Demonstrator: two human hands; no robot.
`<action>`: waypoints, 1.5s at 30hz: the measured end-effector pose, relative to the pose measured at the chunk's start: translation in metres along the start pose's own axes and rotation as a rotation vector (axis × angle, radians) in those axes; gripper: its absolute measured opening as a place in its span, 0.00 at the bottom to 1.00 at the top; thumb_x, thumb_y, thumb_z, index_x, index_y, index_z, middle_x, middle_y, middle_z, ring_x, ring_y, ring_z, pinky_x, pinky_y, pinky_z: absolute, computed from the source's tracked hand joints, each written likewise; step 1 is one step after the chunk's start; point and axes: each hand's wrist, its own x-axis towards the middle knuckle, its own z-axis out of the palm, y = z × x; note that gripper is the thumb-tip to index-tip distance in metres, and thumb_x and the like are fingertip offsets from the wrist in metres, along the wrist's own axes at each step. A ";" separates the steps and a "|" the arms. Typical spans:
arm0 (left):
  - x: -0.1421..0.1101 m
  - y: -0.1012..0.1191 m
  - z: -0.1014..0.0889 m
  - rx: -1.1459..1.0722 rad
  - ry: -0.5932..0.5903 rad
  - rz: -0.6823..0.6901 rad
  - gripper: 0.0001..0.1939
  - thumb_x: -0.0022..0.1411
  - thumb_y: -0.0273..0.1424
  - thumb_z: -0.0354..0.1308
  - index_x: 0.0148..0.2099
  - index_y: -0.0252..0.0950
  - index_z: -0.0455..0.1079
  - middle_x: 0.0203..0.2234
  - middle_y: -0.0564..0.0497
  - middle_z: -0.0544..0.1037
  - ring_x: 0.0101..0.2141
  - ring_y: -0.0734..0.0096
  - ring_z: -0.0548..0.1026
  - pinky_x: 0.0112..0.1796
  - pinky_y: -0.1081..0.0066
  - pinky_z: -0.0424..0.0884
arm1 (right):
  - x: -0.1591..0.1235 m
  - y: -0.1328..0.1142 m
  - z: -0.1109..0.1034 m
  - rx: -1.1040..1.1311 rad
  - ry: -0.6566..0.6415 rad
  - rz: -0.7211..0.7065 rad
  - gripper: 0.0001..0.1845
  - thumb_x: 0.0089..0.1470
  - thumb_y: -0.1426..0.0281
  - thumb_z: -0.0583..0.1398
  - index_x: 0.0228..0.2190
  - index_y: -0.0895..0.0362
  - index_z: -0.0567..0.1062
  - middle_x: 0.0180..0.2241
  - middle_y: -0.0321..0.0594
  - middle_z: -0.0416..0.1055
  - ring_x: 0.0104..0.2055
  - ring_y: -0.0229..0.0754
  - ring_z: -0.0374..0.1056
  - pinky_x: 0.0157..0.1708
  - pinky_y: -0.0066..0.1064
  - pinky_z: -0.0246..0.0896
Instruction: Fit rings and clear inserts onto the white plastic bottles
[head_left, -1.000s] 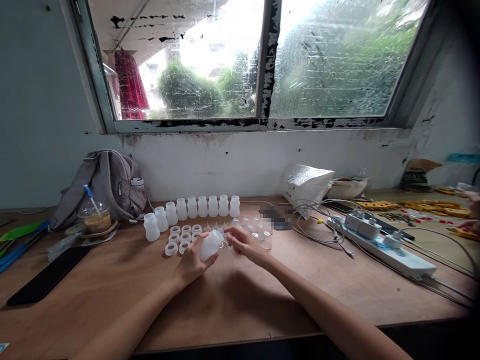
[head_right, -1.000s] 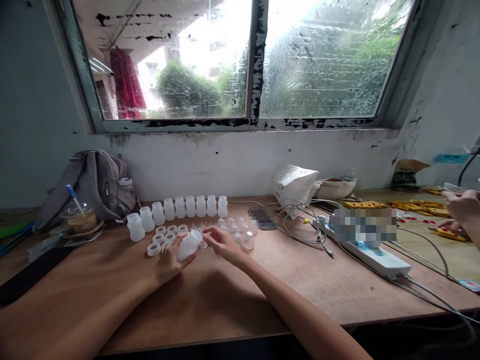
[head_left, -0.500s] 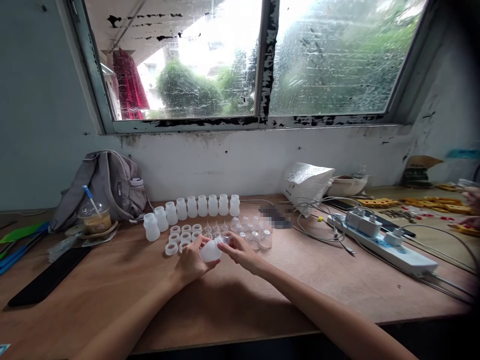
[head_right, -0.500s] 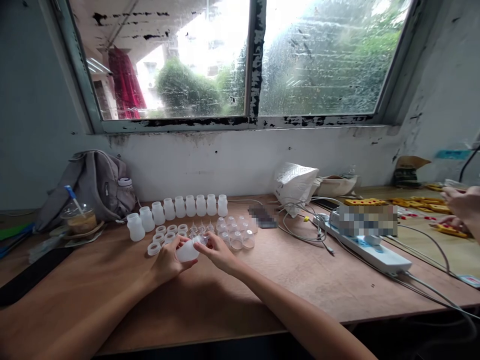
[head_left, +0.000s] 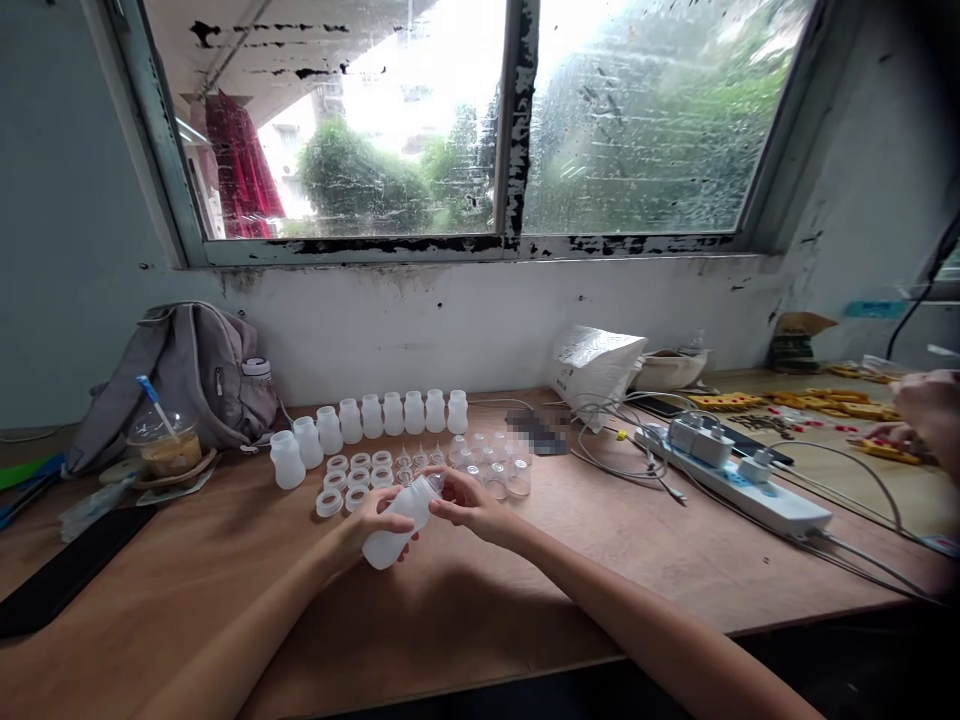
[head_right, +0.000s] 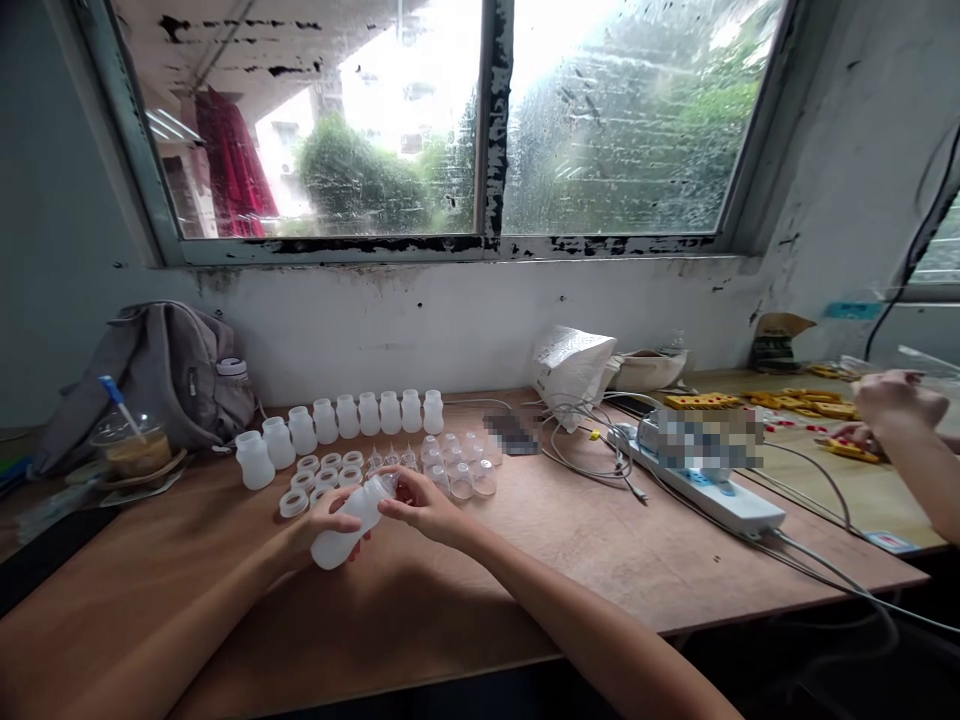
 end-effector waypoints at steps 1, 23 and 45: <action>-0.001 0.000 -0.001 -0.087 -0.050 -0.032 0.18 0.46 0.36 0.56 0.39 0.34 0.61 0.23 0.51 0.71 0.18 0.73 0.68 0.19 0.73 0.63 | -0.001 -0.002 0.000 0.028 -0.022 -0.004 0.22 0.46 0.58 0.57 0.42 0.54 0.64 0.25 0.32 0.58 0.24 0.31 0.52 0.20 0.23 0.45; 0.002 0.001 0.000 -0.131 -0.044 -0.051 0.14 0.48 0.34 0.54 0.37 0.31 0.65 0.22 0.49 0.73 0.19 0.71 0.69 0.19 0.76 0.60 | 0.011 0.023 -0.018 -0.034 0.318 -0.032 0.16 0.48 0.56 0.54 0.23 0.56 0.61 0.15 0.28 0.52 0.15 0.29 0.48 0.14 0.23 0.42; 0.004 -0.002 0.001 -0.124 -0.054 -0.096 0.22 0.51 0.42 0.54 0.44 0.33 0.59 0.29 0.45 0.73 0.21 0.68 0.72 0.20 0.73 0.64 | 0.012 0.023 -0.022 0.317 0.347 0.000 0.12 0.46 0.59 0.56 0.29 0.55 0.63 0.21 0.29 0.56 0.16 0.29 0.54 0.14 0.23 0.51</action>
